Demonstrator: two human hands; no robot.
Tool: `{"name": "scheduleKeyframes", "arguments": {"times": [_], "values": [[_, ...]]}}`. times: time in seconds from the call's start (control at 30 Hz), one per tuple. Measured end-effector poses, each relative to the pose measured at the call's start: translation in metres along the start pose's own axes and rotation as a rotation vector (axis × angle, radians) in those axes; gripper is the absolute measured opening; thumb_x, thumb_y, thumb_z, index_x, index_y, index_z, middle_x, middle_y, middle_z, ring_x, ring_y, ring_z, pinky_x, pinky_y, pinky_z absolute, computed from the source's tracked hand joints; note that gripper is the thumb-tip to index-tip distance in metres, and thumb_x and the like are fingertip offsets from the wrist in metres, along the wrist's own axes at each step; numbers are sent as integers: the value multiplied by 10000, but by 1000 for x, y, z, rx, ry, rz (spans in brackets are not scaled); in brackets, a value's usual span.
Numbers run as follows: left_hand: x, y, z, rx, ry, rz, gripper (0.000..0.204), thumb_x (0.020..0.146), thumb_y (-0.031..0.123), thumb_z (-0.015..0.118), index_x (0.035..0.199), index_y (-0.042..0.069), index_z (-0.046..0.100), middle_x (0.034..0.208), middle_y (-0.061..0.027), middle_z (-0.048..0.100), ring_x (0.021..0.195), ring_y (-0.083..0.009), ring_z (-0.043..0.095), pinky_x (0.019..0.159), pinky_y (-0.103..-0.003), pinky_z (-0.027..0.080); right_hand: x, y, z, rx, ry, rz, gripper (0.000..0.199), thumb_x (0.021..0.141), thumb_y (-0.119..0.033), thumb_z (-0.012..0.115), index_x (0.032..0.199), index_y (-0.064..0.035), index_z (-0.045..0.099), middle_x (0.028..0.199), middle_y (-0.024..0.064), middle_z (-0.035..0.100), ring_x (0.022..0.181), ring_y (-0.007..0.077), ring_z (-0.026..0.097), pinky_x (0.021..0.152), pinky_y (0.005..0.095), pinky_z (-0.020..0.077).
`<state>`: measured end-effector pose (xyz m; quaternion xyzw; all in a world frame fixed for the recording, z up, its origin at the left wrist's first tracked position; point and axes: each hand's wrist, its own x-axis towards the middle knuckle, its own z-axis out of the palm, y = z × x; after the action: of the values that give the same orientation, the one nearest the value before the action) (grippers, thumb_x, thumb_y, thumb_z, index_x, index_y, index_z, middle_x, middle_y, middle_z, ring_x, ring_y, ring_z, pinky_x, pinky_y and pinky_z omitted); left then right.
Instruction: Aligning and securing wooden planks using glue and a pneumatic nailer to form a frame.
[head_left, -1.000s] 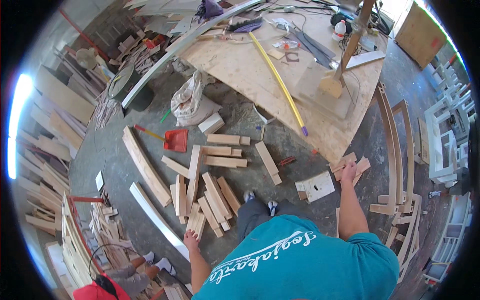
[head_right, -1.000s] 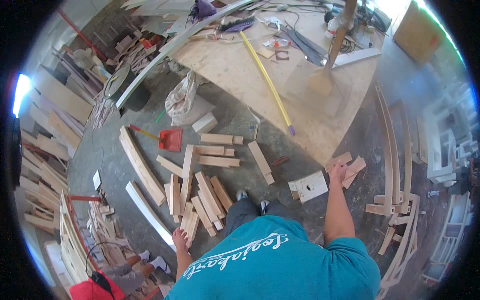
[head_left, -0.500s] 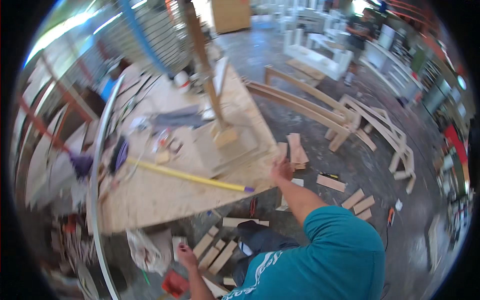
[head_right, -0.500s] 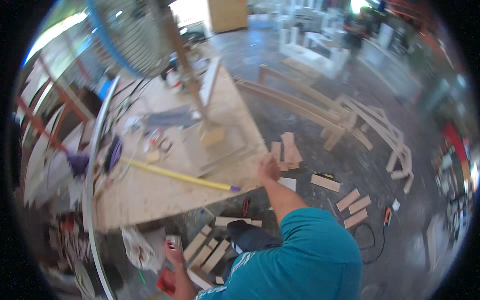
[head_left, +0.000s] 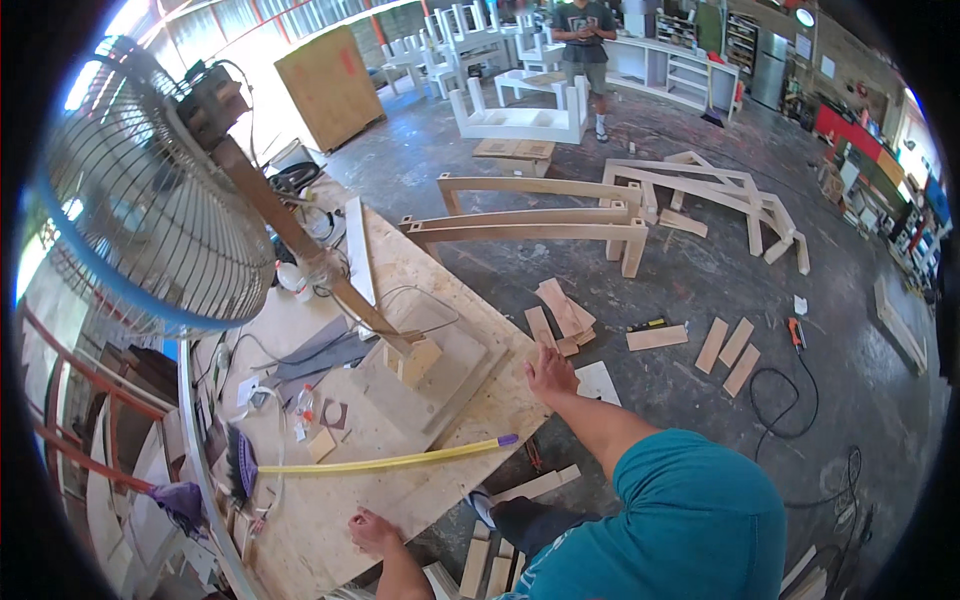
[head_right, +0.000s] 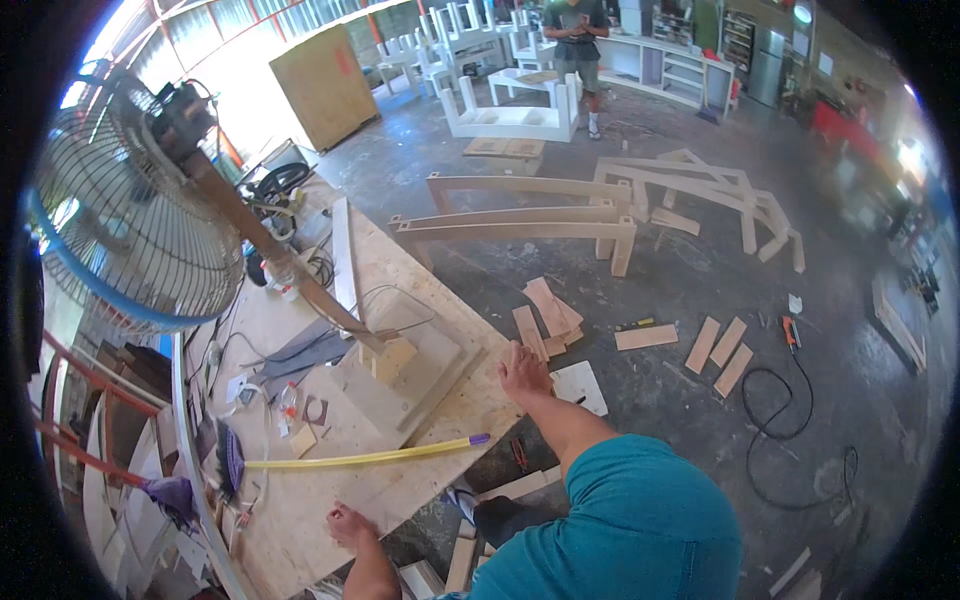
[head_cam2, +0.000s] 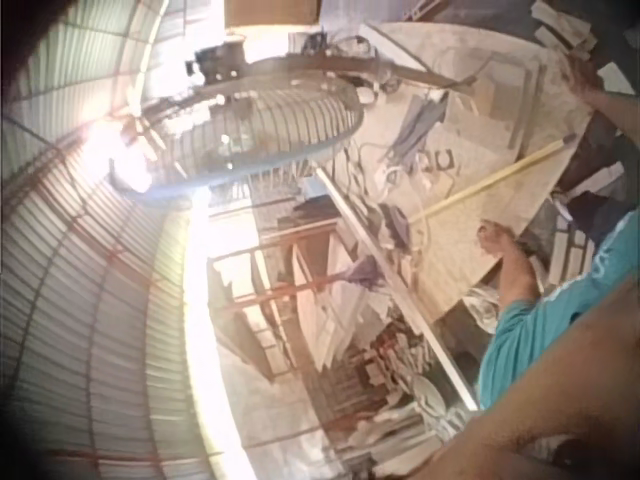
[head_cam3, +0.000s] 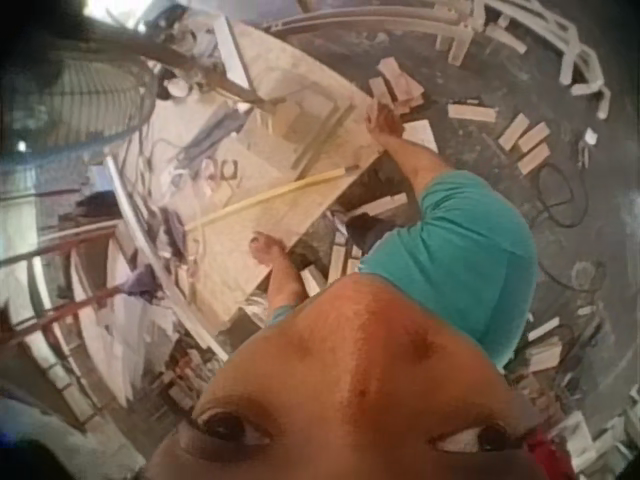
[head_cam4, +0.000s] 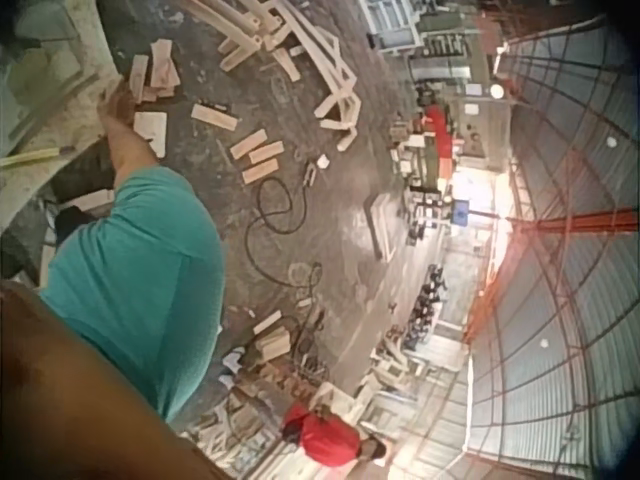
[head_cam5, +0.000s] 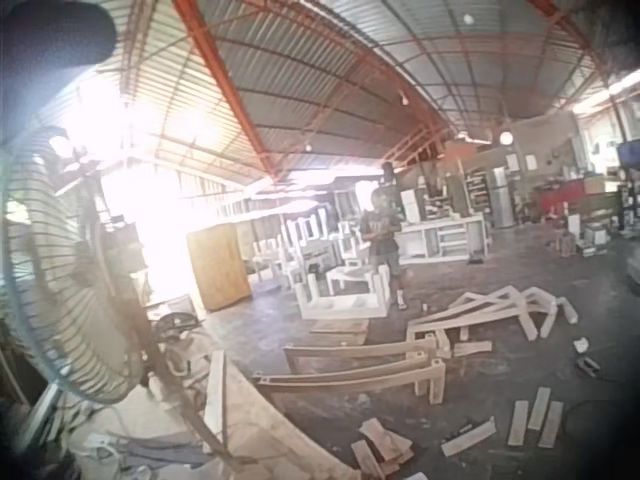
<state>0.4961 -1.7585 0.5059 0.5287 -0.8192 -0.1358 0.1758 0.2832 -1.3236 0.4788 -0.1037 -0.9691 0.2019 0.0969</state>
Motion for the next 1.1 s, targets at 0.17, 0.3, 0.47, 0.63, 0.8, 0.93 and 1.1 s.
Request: {"name": "scheduleKeyframes", "arguments": {"times": [0.17,0.3,0.47,0.63,0.8,0.93,1.1], "values": [[1,8,-1,98,-7,-19,459,949,532,467,1047,117,638,1028,-79,676,1029,-316,584,899,-505,400,5,-7,-7,-9,-40,25,645,931,-437,542,1411,-56,343,1225,188,557,1138,350,549,932,487,447],[2,8,0,104,-37,-16,497,949,558,444,1068,110,624,1084,-67,659,1058,-303,570,914,-505,384,7,-6,-4,-22,-37,9,659,938,-453,516,1429,-51,339,1230,186,565,1135,350,549,957,474,439],[0,8,4,95,7,16,504,950,567,435,1051,109,620,1063,-65,655,1044,-299,571,908,-512,379,8,-7,-9,-31,-60,27,664,935,-456,519,1434,-57,339,1259,182,557,1146,350,542,962,471,437],[-3,-10,6,82,0,5,497,947,570,437,995,116,635,1017,-71,647,1014,-294,571,905,-508,376,0,-9,-20,43,-126,50,689,929,-479,527,1446,-70,327,1295,184,541,1186,342,525,999,467,419],[8,-26,-2,2,-120,58,508,958,546,441,1027,85,644,1056,-112,666,974,-346,609,856,-519,424,-3,17,-16,492,56,24,730,930,-519,519,1451,-42,331,1375,210,485,1296,365,445,1076,483,353],[59,-77,55,-508,-174,104,478,974,470,474,1092,40,647,1083,-186,677,951,-380,641,830,-500,480,-50,66,0,730,321,82,668,963,-443,512,1433,-1,337,1385,245,455,1314,384,412,1083,451,344],[-26,-61,38,-146,-7,271,349,943,354,580,1076,33,616,992,-197,660,891,-386,633,782,-471,498,-227,222,-74,492,-261,244,639,917,-368,580,1411,-12,384,1276,249,560,1188,407,537,1026,462,417]]}}
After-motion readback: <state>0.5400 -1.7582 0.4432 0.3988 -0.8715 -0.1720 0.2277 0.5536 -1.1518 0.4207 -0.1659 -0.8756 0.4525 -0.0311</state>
